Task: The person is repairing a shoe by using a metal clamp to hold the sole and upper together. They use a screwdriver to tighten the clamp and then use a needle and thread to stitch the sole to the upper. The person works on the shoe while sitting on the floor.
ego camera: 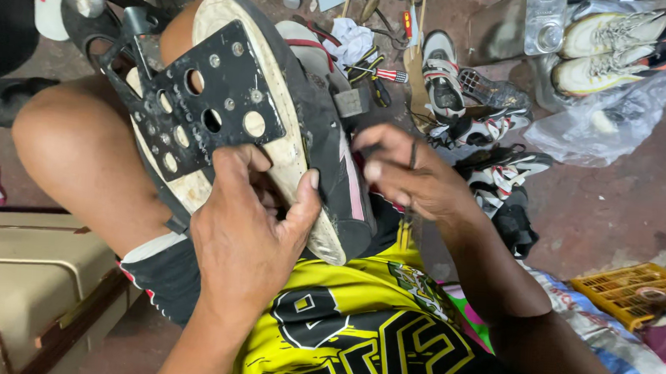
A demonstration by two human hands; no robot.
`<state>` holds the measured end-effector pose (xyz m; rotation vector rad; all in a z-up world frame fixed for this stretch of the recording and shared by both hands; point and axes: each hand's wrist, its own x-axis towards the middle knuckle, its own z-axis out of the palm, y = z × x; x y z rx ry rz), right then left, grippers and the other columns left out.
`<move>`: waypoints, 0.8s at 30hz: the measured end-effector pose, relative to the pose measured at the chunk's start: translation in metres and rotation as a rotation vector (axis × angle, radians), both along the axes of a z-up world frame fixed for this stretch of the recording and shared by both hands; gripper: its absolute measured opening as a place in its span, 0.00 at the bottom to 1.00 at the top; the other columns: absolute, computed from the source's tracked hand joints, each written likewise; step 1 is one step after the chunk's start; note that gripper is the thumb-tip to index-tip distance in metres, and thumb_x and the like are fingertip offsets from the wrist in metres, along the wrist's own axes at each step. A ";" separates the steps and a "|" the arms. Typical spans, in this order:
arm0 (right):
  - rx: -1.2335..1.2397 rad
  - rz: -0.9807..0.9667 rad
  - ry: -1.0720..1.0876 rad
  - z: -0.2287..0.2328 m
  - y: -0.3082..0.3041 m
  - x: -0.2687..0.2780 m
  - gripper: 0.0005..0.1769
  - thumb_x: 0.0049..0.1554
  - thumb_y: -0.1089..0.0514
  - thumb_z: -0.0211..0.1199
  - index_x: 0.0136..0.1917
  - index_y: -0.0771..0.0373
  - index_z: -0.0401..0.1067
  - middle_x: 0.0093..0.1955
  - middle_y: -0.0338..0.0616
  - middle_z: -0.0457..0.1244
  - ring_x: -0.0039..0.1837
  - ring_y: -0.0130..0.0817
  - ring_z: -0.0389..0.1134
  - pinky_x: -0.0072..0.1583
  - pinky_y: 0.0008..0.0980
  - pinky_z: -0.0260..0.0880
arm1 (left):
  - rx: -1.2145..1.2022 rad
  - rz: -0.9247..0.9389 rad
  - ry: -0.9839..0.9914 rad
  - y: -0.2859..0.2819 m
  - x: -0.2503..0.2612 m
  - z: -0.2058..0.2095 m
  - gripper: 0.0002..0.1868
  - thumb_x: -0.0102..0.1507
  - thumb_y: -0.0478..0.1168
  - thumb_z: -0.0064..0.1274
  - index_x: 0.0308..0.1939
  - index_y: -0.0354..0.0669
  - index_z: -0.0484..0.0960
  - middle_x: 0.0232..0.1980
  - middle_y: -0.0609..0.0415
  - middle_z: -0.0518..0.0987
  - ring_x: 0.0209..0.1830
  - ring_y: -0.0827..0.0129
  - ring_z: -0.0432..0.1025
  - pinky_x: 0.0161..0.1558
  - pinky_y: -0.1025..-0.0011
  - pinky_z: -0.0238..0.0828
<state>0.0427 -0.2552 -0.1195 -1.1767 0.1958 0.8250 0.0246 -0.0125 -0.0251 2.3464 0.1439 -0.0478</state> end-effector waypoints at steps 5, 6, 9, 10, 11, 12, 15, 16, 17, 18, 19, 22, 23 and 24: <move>-0.398 0.087 -0.153 -0.005 -0.017 0.004 0.16 0.67 0.52 0.54 0.46 0.65 0.74 0.33 0.37 0.66 0.29 0.18 0.52 0.33 0.21 0.51 | -0.071 0.040 0.069 0.010 -0.006 0.003 0.26 0.60 0.48 0.67 0.46 0.37 0.68 0.26 0.54 0.75 0.19 0.69 0.72 0.26 0.69 0.70; -0.424 0.145 -0.262 -0.014 -0.016 0.003 0.15 0.67 0.52 0.55 0.46 0.65 0.74 0.34 0.36 0.66 0.32 0.17 0.56 0.36 0.21 0.55 | -0.088 0.025 0.069 0.015 -0.005 0.006 0.26 0.61 0.47 0.68 0.47 0.36 0.67 0.26 0.54 0.75 0.19 0.70 0.72 0.26 0.71 0.69; -0.585 0.226 -0.390 -0.062 -0.012 0.022 0.17 0.67 0.49 0.55 0.47 0.63 0.74 0.34 0.36 0.64 0.37 0.20 0.62 0.41 0.24 0.62 | -0.153 0.120 0.197 0.026 -0.004 0.017 0.26 0.58 0.44 0.66 0.46 0.36 0.66 0.25 0.56 0.78 0.20 0.74 0.74 0.27 0.74 0.72; -0.689 0.192 -0.273 -0.083 -0.008 0.029 0.19 0.67 0.47 0.53 0.47 0.62 0.75 0.32 0.37 0.63 0.35 0.23 0.61 0.39 0.26 0.60 | -0.204 0.122 0.200 0.029 -0.004 0.020 0.25 0.59 0.44 0.65 0.48 0.36 0.66 0.26 0.56 0.77 0.21 0.74 0.74 0.28 0.75 0.72; -0.699 0.118 -0.279 -0.106 -0.003 0.039 0.20 0.69 0.46 0.52 0.47 0.63 0.75 0.33 0.38 0.63 0.36 0.24 0.62 0.41 0.27 0.62 | -0.255 0.124 0.203 0.033 -0.005 0.021 0.25 0.60 0.43 0.64 0.49 0.36 0.65 0.27 0.56 0.77 0.22 0.75 0.74 0.28 0.75 0.72; -0.707 0.041 -0.290 -0.124 -0.001 0.045 0.22 0.70 0.45 0.52 0.47 0.64 0.74 0.33 0.39 0.63 0.37 0.24 0.63 0.43 0.28 0.63 | -0.304 0.124 0.201 0.036 -0.004 0.020 0.25 0.61 0.43 0.64 0.50 0.36 0.64 0.28 0.56 0.77 0.24 0.76 0.74 0.29 0.76 0.72; -0.825 -0.009 -0.554 -0.145 -0.004 0.048 0.18 0.67 0.48 0.57 0.49 0.66 0.74 0.40 0.42 0.65 0.42 0.26 0.66 0.44 0.29 0.67 | -0.198 0.081 0.207 0.033 -0.004 0.012 0.26 0.59 0.44 0.67 0.47 0.36 0.66 0.26 0.56 0.78 0.22 0.73 0.75 0.28 0.75 0.73; -0.849 -0.011 -0.646 -0.141 -0.003 0.046 0.17 0.66 0.49 0.59 0.50 0.67 0.74 0.43 0.43 0.66 0.43 0.27 0.67 0.45 0.29 0.68 | -0.171 0.073 0.182 0.031 -0.005 0.010 0.26 0.59 0.44 0.67 0.47 0.36 0.66 0.27 0.55 0.78 0.22 0.73 0.75 0.28 0.74 0.73; -0.870 -0.014 -0.739 -0.132 -0.004 0.041 0.16 0.65 0.50 0.61 0.51 0.67 0.74 0.45 0.43 0.67 0.45 0.27 0.67 0.45 0.29 0.70 | -0.143 0.064 0.159 0.029 -0.006 0.008 0.26 0.59 0.45 0.67 0.47 0.36 0.66 0.27 0.55 0.78 0.22 0.72 0.76 0.28 0.73 0.73; -0.895 -0.029 -0.832 -0.119 -0.003 0.036 0.16 0.63 0.51 0.63 0.52 0.68 0.74 0.47 0.44 0.68 0.47 0.28 0.68 0.46 0.30 0.71 | -0.117 0.043 0.133 0.027 -0.006 0.007 0.27 0.59 0.45 0.67 0.47 0.36 0.67 0.28 0.55 0.78 0.22 0.72 0.76 0.28 0.72 0.72; -0.753 0.088 -0.601 -0.102 -0.005 0.029 0.15 0.67 0.51 0.58 0.50 0.66 0.76 0.45 0.43 0.69 0.44 0.28 0.68 0.46 0.30 0.71 | -0.115 0.073 0.145 0.024 -0.006 0.008 0.26 0.59 0.46 0.67 0.47 0.36 0.67 0.27 0.55 0.78 0.22 0.71 0.76 0.28 0.72 0.72; -0.300 0.343 -0.270 -0.048 -0.008 -0.002 0.19 0.67 0.49 0.57 0.50 0.67 0.79 0.42 0.44 0.70 0.42 0.29 0.69 0.46 0.29 0.72 | -0.125 0.080 0.155 0.022 -0.001 0.007 0.26 0.60 0.47 0.67 0.47 0.37 0.67 0.25 0.55 0.78 0.21 0.70 0.76 0.28 0.71 0.73; -0.168 0.299 -0.194 -0.037 -0.004 -0.007 0.22 0.67 0.46 0.56 0.53 0.68 0.78 0.45 0.45 0.70 0.44 0.30 0.70 0.47 0.30 0.72 | -0.127 0.072 0.150 0.022 0.000 0.006 0.26 0.59 0.47 0.67 0.46 0.37 0.67 0.25 0.55 0.78 0.20 0.70 0.76 0.28 0.70 0.73; -0.028 0.268 -0.101 -0.028 0.001 -0.014 0.26 0.67 0.43 0.55 0.56 0.70 0.77 0.47 0.47 0.71 0.46 0.31 0.71 0.48 0.31 0.73 | -0.124 0.080 0.162 0.021 -0.004 0.007 0.26 0.59 0.48 0.67 0.46 0.37 0.67 0.25 0.54 0.77 0.20 0.69 0.75 0.27 0.70 0.72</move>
